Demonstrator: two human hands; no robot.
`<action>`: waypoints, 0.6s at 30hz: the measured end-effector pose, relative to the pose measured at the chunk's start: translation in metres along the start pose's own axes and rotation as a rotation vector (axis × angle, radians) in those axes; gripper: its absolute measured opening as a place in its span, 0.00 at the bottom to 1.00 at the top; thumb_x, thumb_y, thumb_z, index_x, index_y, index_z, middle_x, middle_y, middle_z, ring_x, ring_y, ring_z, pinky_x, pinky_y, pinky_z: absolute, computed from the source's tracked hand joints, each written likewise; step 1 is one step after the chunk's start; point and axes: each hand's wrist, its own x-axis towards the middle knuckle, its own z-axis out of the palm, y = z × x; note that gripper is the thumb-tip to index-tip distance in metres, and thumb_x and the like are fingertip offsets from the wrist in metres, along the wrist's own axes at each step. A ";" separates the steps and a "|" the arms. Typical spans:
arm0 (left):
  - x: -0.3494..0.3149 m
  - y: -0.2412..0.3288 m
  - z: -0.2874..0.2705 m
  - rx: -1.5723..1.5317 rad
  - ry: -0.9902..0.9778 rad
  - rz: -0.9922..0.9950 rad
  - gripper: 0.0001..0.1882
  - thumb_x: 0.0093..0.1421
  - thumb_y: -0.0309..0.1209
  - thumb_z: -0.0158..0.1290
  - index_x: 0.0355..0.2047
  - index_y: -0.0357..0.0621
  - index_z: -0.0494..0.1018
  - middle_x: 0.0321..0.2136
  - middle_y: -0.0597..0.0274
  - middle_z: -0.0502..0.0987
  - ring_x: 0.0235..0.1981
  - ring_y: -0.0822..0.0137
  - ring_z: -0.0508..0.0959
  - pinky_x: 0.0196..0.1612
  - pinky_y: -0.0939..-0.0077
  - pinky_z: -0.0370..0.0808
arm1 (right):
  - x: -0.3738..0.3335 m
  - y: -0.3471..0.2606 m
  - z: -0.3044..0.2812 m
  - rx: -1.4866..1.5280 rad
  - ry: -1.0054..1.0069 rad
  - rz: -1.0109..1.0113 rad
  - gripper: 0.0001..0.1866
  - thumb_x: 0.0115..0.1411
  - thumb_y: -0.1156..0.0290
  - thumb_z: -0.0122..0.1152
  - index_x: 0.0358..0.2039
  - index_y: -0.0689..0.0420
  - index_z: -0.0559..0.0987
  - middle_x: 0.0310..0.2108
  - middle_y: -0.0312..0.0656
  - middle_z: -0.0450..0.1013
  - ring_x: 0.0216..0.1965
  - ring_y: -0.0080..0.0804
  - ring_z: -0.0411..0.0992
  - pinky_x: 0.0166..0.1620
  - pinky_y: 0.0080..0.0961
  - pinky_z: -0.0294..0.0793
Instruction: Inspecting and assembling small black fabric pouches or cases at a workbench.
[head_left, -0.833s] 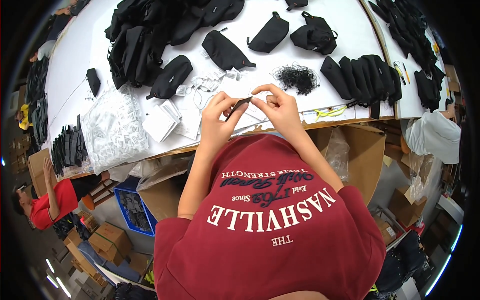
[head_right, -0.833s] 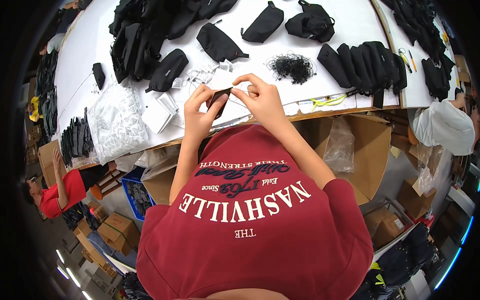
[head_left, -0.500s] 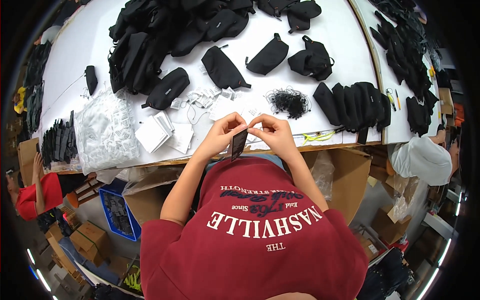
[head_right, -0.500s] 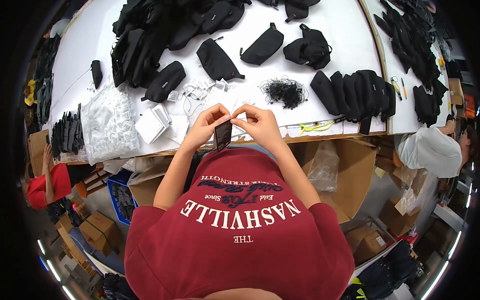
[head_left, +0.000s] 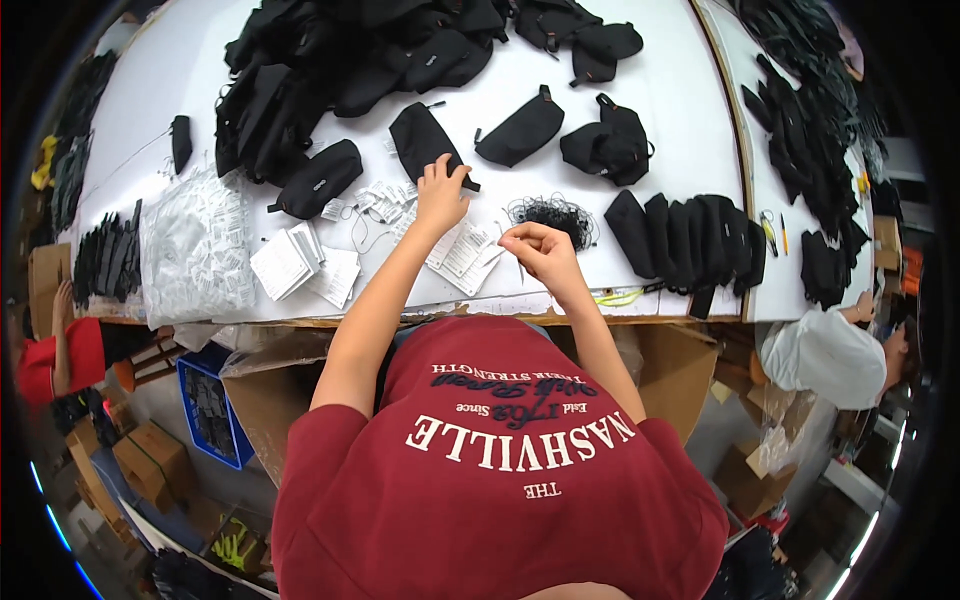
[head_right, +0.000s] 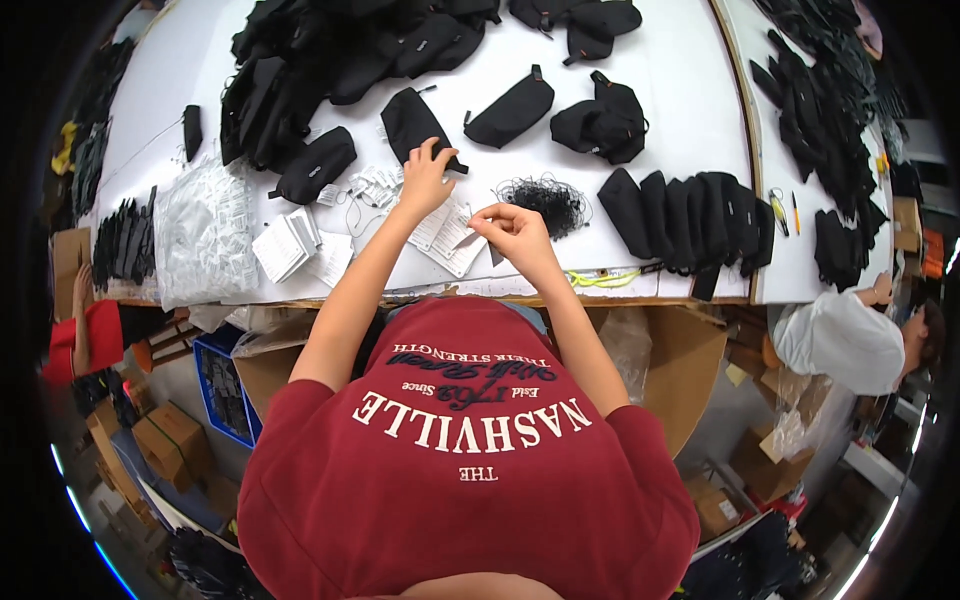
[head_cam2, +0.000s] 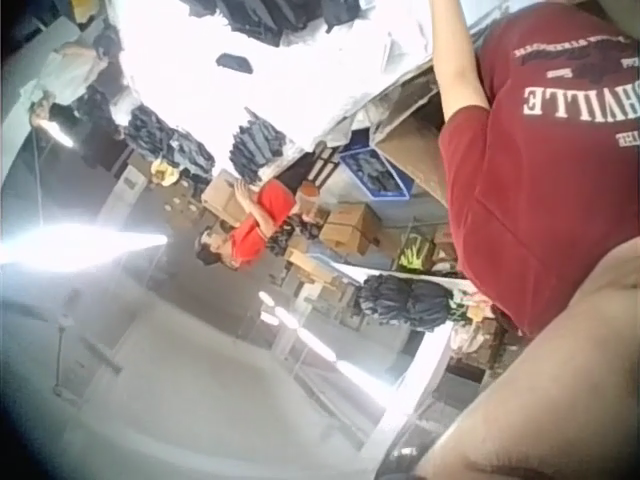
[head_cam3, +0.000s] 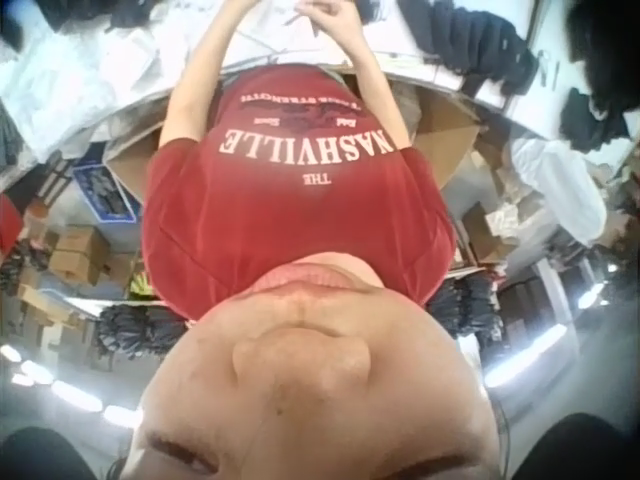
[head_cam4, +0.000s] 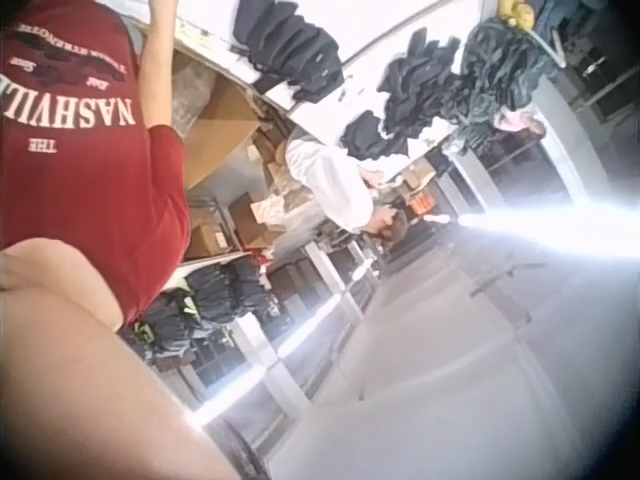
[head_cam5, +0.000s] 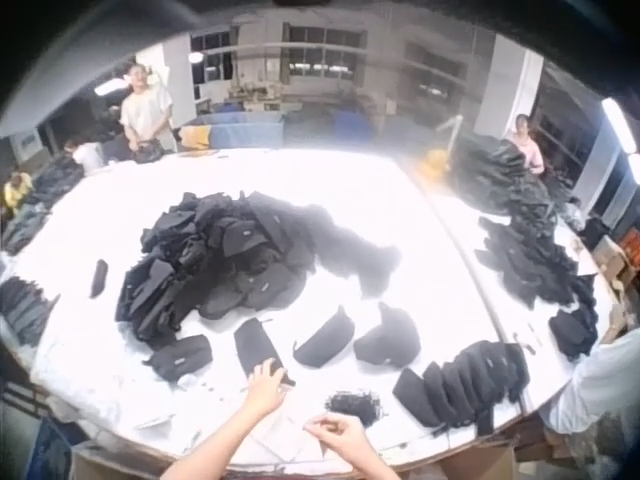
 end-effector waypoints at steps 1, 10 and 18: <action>0.001 -0.002 0.006 0.264 0.062 0.046 0.10 0.49 0.29 0.55 0.34 0.47 0.73 0.46 0.57 0.68 0.47 0.59 0.66 0.47 0.64 0.64 | -0.001 0.001 -0.005 0.032 -0.007 -0.005 0.07 0.56 0.71 0.60 0.31 0.62 0.77 0.14 0.23 0.64 0.16 0.07 0.53 0.19 0.10 0.48; -0.019 0.032 -0.039 -0.003 0.235 0.180 0.06 0.48 0.28 0.56 0.29 0.47 0.73 0.35 0.67 0.72 0.41 0.61 0.68 0.44 0.65 0.62 | -0.004 0.015 -0.036 0.118 0.207 -0.118 0.07 0.55 0.69 0.61 0.32 0.60 0.78 0.14 0.23 0.64 0.14 0.08 0.53 0.17 0.12 0.47; -0.083 0.098 -0.058 -0.041 0.208 -0.336 0.05 0.44 0.30 0.60 0.20 0.45 0.75 0.22 0.67 0.71 0.30 0.65 0.67 0.41 0.67 0.59 | 0.017 0.046 -0.020 -0.392 0.047 -0.292 0.09 0.51 0.65 0.62 0.28 0.57 0.79 0.10 0.32 0.62 0.13 0.17 0.55 0.18 0.20 0.53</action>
